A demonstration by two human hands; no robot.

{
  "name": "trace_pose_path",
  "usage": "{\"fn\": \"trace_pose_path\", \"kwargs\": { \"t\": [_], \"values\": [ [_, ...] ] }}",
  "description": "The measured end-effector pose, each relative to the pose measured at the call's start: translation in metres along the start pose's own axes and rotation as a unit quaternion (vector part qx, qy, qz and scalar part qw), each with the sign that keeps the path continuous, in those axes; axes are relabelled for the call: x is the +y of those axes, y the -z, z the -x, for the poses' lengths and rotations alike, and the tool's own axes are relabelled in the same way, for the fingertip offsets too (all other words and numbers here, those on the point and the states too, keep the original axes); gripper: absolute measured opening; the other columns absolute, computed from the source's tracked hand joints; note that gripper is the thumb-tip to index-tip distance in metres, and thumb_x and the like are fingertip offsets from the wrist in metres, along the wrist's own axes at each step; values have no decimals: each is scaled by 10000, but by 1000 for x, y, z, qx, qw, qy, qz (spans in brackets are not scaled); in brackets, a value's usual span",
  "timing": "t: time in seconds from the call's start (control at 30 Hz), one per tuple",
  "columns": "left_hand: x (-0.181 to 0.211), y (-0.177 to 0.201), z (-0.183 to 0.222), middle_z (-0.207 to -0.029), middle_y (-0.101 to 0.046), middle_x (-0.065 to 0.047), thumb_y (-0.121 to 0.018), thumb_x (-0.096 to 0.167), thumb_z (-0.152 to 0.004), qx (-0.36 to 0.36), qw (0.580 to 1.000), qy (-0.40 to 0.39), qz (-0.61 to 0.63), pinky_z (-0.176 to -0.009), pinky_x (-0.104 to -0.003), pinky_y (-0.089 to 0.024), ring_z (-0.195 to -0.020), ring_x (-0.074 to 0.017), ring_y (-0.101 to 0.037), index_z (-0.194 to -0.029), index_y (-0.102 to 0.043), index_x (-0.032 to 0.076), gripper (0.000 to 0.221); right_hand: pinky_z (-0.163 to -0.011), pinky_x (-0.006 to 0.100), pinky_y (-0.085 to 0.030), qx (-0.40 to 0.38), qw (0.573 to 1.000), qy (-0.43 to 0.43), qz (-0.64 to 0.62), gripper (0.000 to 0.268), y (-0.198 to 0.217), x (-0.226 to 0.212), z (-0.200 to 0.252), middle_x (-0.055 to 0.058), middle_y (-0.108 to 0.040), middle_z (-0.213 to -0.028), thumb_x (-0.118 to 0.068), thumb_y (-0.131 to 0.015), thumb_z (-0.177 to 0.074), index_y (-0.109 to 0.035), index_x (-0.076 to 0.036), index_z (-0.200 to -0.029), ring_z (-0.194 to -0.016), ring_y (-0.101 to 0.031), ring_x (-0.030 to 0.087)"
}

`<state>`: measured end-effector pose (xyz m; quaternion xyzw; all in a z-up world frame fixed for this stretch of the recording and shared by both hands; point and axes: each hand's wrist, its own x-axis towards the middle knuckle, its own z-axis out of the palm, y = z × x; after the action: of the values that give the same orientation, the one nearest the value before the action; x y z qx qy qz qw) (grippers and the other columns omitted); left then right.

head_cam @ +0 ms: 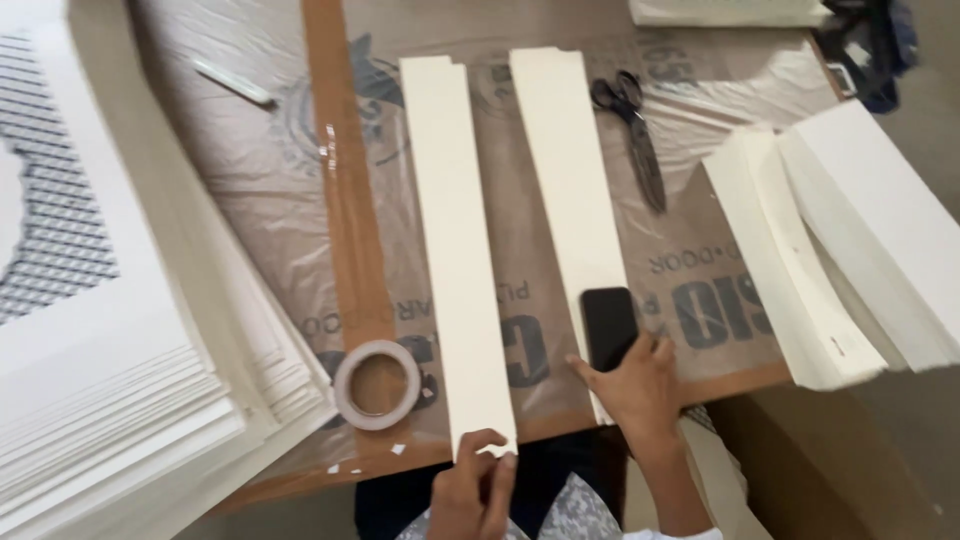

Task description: Applying double-sided tape to the ends of long paper strips on a work table.

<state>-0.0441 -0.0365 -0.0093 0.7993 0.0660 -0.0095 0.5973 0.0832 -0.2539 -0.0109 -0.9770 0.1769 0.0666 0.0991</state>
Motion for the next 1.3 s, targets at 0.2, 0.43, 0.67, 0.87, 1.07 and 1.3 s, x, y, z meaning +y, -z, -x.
{"fn": "trace_pose_path", "kwargs": {
  "t": [0.2,0.43,0.67,0.87,1.07,1.3],
  "values": [
    [-45,26,-11,-827,-740,-94,-676,86,-936,134,984,-108,-47,-455,-256,-531,-520,-99,-707,-964,-617,47,76,-1003,471,-526,-56,997,-56,17,1040,21,-4,-5,259,-528,-1351,-632,-846,-681,-506,61,-1377,-1204,-605,406],
    [-7,76,-25,-830,-641,-196,-697,164,-889,123,978,55,-159,-529,-390,-521,-575,-247,-665,-1189,-678,15,336,-989,492,-543,-59,997,-40,22,1052,8,-3,7,253,-542,-1357,-633,-834,-690,-493,60,-1405,-1197,-618,398],
    [-9,112,-24,-1154,-648,-254,-748,243,-817,111,915,-126,-367,-913,-509,-482,-1077,-437,-614,-1156,-613,-8,443,-1141,531,-471,48,982,162,-80,771,-17,0,67,133,-603,-1360,-559,-793,-786,-599,-96,-1371,-1294,-615,319],
    [19,79,-21,-1048,-690,-187,-850,371,-755,-97,970,13,-224,-813,-459,-539,-978,-379,-676,-1157,-639,48,558,-1031,467,-475,-251,945,169,-125,1052,18,-52,98,153,-523,-1433,-489,-938,-600,-487,-103,-1468,-1273,-548,332],
    [4,56,-26,-867,-697,-179,-846,364,-752,-143,944,68,-289,-674,-471,-549,-798,-374,-700,-989,-660,37,445,-1012,453,-487,-203,947,240,-61,1036,8,-59,95,159,-556,-1361,-439,-920,-631,-467,-8,-1457,-1213,-588,322],
    [-1,48,-35,-733,-699,-154,-776,336,-855,-135,921,29,-364,-672,-444,-542,-732,-329,-702,-861,-693,41,307,-985,453,-489,-143,941,305,-35,857,1,-63,82,167,-638,-1246,-363,-915,-652,-569,26,-1334,-1159,-624,316]
  ]
}}
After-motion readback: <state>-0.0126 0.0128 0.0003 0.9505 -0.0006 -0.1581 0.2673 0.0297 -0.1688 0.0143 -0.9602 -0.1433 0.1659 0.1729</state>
